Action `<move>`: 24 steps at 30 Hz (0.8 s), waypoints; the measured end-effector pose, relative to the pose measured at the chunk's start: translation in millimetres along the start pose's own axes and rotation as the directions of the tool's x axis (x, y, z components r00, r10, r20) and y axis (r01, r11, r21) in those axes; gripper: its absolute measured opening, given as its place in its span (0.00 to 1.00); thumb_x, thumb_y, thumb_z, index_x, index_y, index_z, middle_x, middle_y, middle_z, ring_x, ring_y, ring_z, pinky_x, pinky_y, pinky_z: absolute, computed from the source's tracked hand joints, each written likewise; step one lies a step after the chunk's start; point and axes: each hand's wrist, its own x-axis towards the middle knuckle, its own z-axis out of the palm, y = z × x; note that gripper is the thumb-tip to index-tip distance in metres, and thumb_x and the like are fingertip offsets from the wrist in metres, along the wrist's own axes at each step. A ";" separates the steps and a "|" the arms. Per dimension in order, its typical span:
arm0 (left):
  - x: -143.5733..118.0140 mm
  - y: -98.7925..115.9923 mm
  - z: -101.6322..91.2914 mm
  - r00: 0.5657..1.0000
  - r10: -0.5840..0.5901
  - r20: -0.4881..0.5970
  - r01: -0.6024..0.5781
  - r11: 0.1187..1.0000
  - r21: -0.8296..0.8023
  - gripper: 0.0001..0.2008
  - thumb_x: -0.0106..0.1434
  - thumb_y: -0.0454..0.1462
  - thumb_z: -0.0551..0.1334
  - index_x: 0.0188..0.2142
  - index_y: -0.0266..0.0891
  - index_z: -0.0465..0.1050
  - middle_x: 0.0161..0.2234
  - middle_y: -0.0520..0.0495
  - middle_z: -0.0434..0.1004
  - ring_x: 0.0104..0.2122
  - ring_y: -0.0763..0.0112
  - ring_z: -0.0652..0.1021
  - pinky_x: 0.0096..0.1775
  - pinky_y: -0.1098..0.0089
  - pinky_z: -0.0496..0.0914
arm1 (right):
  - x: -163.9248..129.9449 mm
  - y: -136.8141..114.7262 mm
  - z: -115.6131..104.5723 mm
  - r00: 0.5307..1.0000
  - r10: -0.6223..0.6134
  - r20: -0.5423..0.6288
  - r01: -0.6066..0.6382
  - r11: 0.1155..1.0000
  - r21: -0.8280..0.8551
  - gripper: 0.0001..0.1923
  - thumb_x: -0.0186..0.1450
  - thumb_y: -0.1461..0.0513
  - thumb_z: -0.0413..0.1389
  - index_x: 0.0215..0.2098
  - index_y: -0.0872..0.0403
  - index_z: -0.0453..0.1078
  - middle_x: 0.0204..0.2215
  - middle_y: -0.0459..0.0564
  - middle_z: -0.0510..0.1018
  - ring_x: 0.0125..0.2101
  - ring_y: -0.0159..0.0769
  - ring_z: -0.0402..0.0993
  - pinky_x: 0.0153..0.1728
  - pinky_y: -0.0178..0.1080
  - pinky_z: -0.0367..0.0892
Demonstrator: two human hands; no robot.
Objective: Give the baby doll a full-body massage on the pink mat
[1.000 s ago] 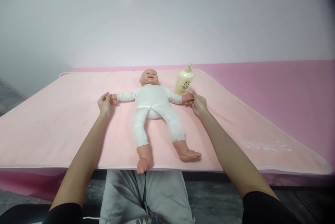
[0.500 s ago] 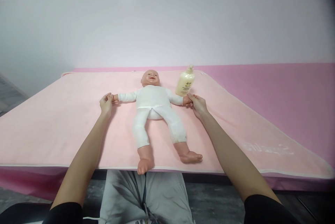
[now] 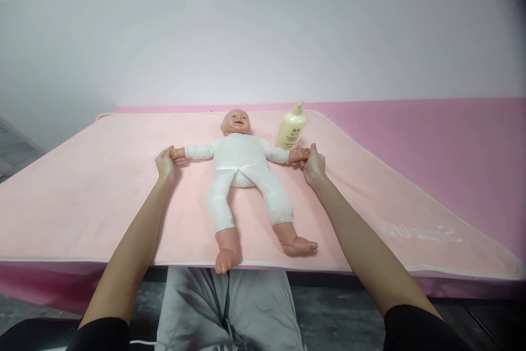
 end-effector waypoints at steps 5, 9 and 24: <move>-2.0 2.3 0.6 1.000 0.005 0.006 -0.005 1.000 0.011 0.15 0.60 0.34 0.53 0.45 0.32 0.70 0.27 0.46 0.74 0.18 0.70 0.76 0.22 0.68 0.74 | -2.7 -0.7 -0.6 0.999 -0.011 0.047 0.012 1.000 -0.023 0.19 0.65 0.50 0.55 0.24 0.56 0.65 0.09 0.41 0.66 0.06 0.28 0.58 0.07 0.33 0.60; -2.4 1.0 0.1 1.000 0.023 0.014 -0.024 0.999 0.022 0.14 0.60 0.34 0.54 0.44 0.32 0.70 0.27 0.48 0.73 0.17 0.72 0.75 0.21 0.70 0.74 | -5.4 1.1 -2.7 0.992 -0.080 0.098 0.083 0.996 -0.035 0.20 0.62 0.51 0.59 0.21 0.55 0.64 0.08 0.40 0.63 0.07 0.27 0.59 0.07 0.30 0.57; 9.0 -13.7 -5.1 0.998 0.048 0.028 -0.049 0.997 0.054 0.15 0.63 0.38 0.58 0.49 0.35 0.69 0.41 0.40 0.75 0.24 0.75 0.77 0.26 0.71 0.75 | -5.1 2.1 -1.9 0.991 -0.088 0.099 0.090 0.996 -0.020 0.12 0.54 0.58 0.65 0.26 0.56 0.68 0.08 0.37 0.62 0.08 0.25 0.57 0.08 0.29 0.60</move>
